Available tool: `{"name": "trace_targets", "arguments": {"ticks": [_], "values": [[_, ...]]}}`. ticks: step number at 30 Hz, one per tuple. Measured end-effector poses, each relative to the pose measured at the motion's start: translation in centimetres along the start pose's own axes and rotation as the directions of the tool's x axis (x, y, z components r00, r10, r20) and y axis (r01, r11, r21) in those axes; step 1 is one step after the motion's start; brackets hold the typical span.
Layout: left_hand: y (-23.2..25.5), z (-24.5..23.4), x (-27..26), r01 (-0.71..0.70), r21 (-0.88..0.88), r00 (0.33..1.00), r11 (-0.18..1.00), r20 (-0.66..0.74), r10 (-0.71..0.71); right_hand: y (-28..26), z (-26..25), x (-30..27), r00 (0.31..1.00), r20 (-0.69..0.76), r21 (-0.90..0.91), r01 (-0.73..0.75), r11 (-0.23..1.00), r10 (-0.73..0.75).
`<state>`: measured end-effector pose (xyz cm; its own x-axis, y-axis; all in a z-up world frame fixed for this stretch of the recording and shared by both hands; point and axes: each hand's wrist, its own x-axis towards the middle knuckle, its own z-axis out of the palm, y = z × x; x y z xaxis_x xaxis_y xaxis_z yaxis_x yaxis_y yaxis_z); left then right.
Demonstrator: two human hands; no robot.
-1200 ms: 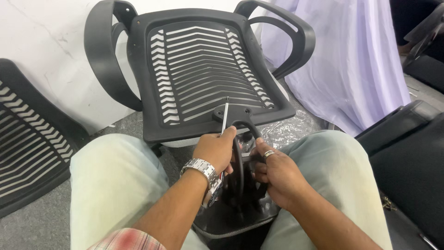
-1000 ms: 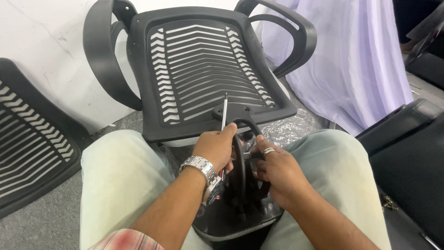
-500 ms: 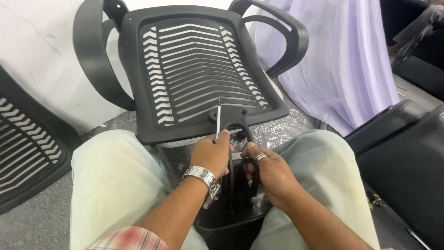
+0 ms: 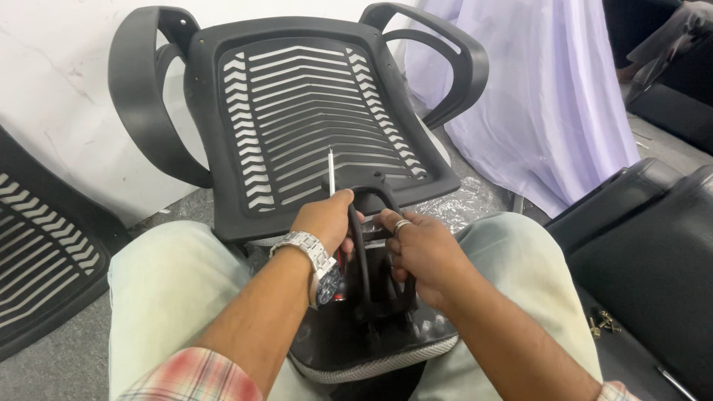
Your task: The person uses a screwdriver to tighten screws on the underside of an office chair seat. They repeatedly insert and turn the screwdriver to secure the fasteners while seated on the floor.
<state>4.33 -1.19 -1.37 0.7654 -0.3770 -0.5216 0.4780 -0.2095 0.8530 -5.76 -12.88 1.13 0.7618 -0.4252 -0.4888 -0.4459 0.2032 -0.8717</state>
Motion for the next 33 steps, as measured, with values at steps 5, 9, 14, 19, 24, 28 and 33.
{"name": "trace_targets", "arguments": {"ticks": [5, 9, 14, 19, 24, 28, 33], "values": [[0.0, -0.6, 0.7, 0.099, -0.164, 0.993, 0.982, 0.081, -0.086, -0.6, -0.5, -0.4, 0.996, 0.086, 0.115, -0.044, 0.992, 0.034], [-0.6, -0.4, -0.3, 0.038, 0.001, 0.999, 0.999, 0.03, -0.038, 0.8, -0.7, -1.2, 0.995, 0.102, 0.207, -0.007, 0.978, -0.014], [-2.1, -0.9, -1.6, 0.031, -0.067, 0.999, 0.997, -0.023, -0.033, 3.2, -0.8, -1.5, 0.99, 0.135, 0.17, 0.021, 0.985, -0.044], [-2.4, -1.7, -2.0, 0.011, -0.046, 1.0, 0.999, -0.009, -0.011, 3.9, -0.8, -1.8, 0.979, 0.186, 0.155, 0.056, 0.986, -0.085], [-1.1, -1.6, -1.8, 0.016, 0.028, 1.0, 0.999, -0.002, -0.016, 3.5, -1.0, -1.8, 0.981, 0.184, 0.162, 0.035, 0.986, -0.065], [1.4, -1.7, -1.3, 0.02, 0.106, 1.0, 0.994, 0.006, -0.021, 2.6, -0.5, -1.6, 0.982, 0.137, 0.229, 0.099, 0.968, -0.133], [3.7, -0.4, -0.2, 0.032, 0.027, 0.997, 0.999, 0.068, -0.033, 0.9, -1.1, -1.5, 0.997, 0.065, 0.36, 0.017, 0.933, -0.043]]}}
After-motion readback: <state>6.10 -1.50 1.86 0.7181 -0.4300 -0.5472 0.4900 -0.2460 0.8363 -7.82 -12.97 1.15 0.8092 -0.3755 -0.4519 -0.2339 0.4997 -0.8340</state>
